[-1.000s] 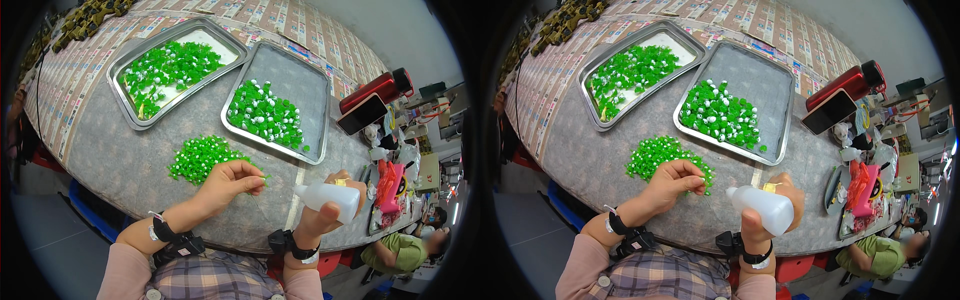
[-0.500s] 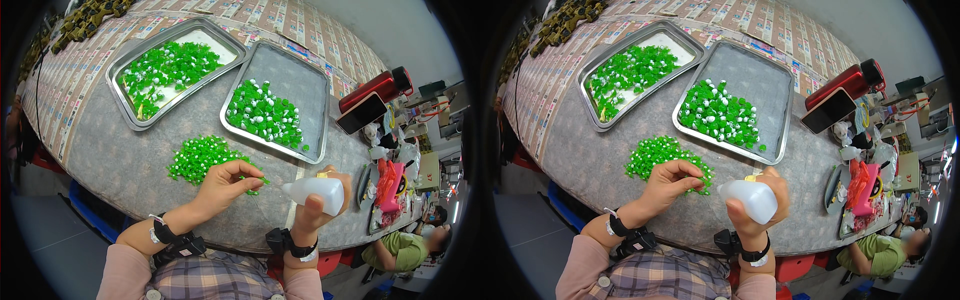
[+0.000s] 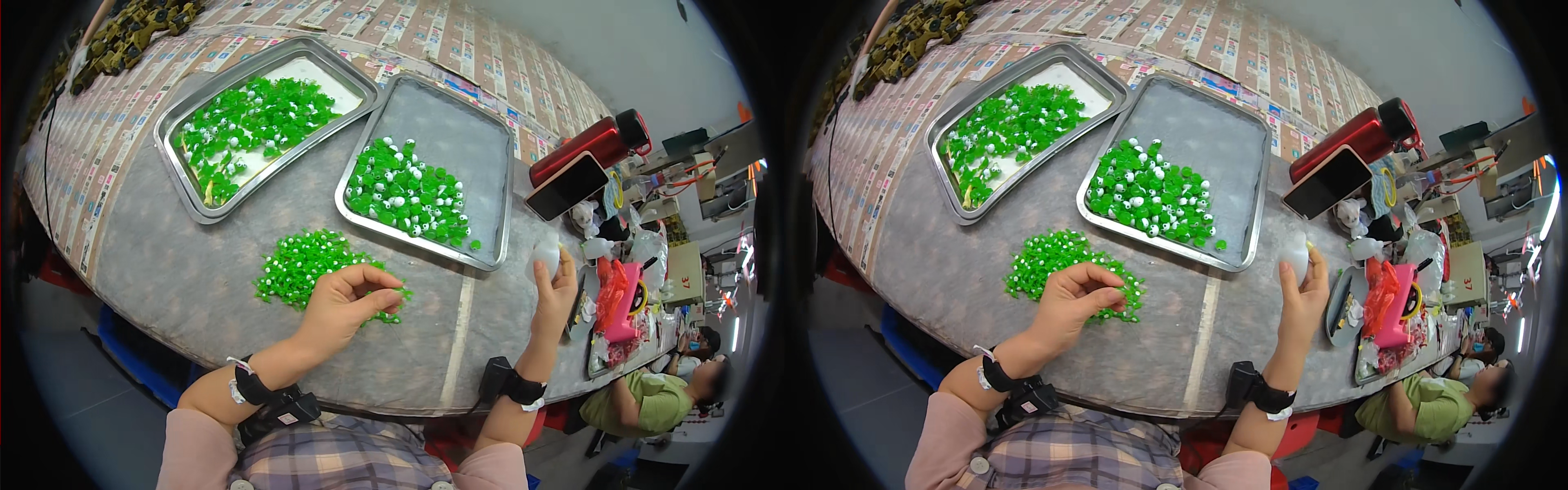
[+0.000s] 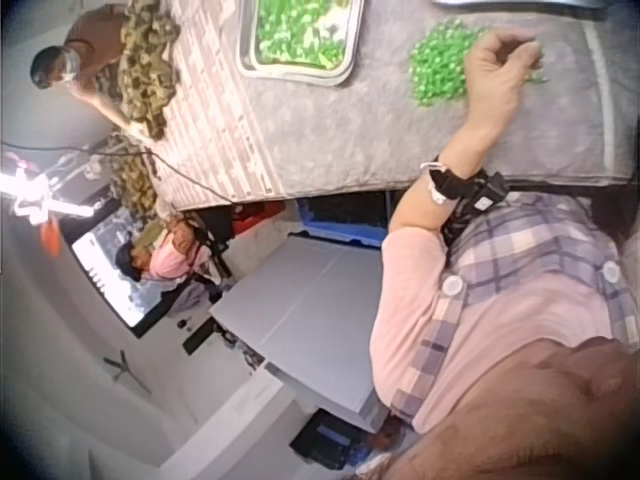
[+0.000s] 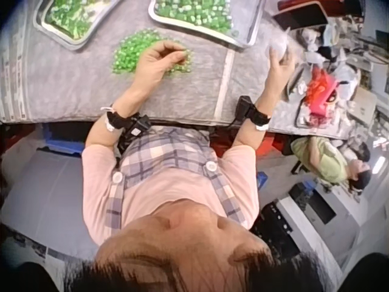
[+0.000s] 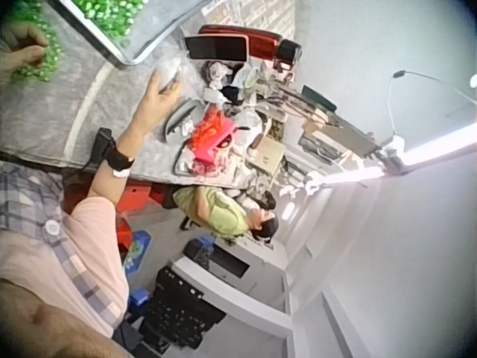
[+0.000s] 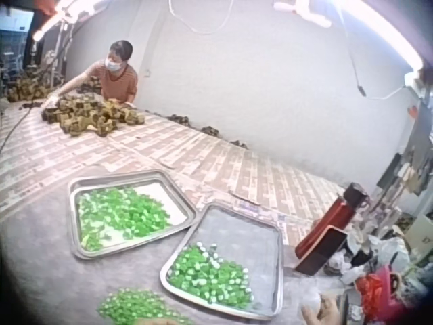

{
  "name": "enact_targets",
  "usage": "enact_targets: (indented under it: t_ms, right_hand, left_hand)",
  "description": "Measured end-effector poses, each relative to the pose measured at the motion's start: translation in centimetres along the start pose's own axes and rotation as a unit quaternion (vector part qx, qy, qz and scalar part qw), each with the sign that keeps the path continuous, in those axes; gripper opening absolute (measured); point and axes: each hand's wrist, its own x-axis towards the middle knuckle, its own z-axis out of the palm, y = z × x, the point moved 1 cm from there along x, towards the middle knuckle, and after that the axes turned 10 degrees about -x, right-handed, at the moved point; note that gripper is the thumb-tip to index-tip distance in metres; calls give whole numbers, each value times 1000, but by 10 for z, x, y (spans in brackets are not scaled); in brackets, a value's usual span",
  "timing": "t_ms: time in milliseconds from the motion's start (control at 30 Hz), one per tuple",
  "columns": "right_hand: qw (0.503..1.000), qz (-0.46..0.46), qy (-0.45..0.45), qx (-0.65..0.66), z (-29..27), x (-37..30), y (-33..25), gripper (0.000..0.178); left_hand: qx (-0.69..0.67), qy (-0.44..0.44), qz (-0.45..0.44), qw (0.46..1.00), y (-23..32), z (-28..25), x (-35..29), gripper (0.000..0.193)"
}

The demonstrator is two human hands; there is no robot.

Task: The person repeatedly picks up small green plastic pieces, applies a white substance from a squeeze bottle, and places the finished items into a metal tray. The process is repetitive and involves handling small objects one at a time.

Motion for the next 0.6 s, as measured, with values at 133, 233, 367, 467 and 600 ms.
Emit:
enact_targets:
  t_ms: [133, 233, 367, 467, 600]
  right_hand:
    - [998, 44, -38, -19, -19, 1, 53, 39]
    - [995, -5, 24, -100, -20, 0, 51, 41]
    - [916, -169, 174, -319, -9, -3, -20, 34]
    - [912, -230, 10, -340, 16, -1, -44, 28]
    - [869, -280, -160, -377, 48, 15, -29, 24]
  left_hand:
    - [-1, 13, -1, 1000, 1, 2, 0, 9]
    - [-9, 16, -4, 1000, 2, 3, 0, 9]
    - [-6, 19, -11, 1000, 1, 0, 0, 9]
    - [-10, 7, -8, 1000, 0, 0, 0, 9]
    - [-17, 7, -6, 1000, 1, 1, 2, 9]
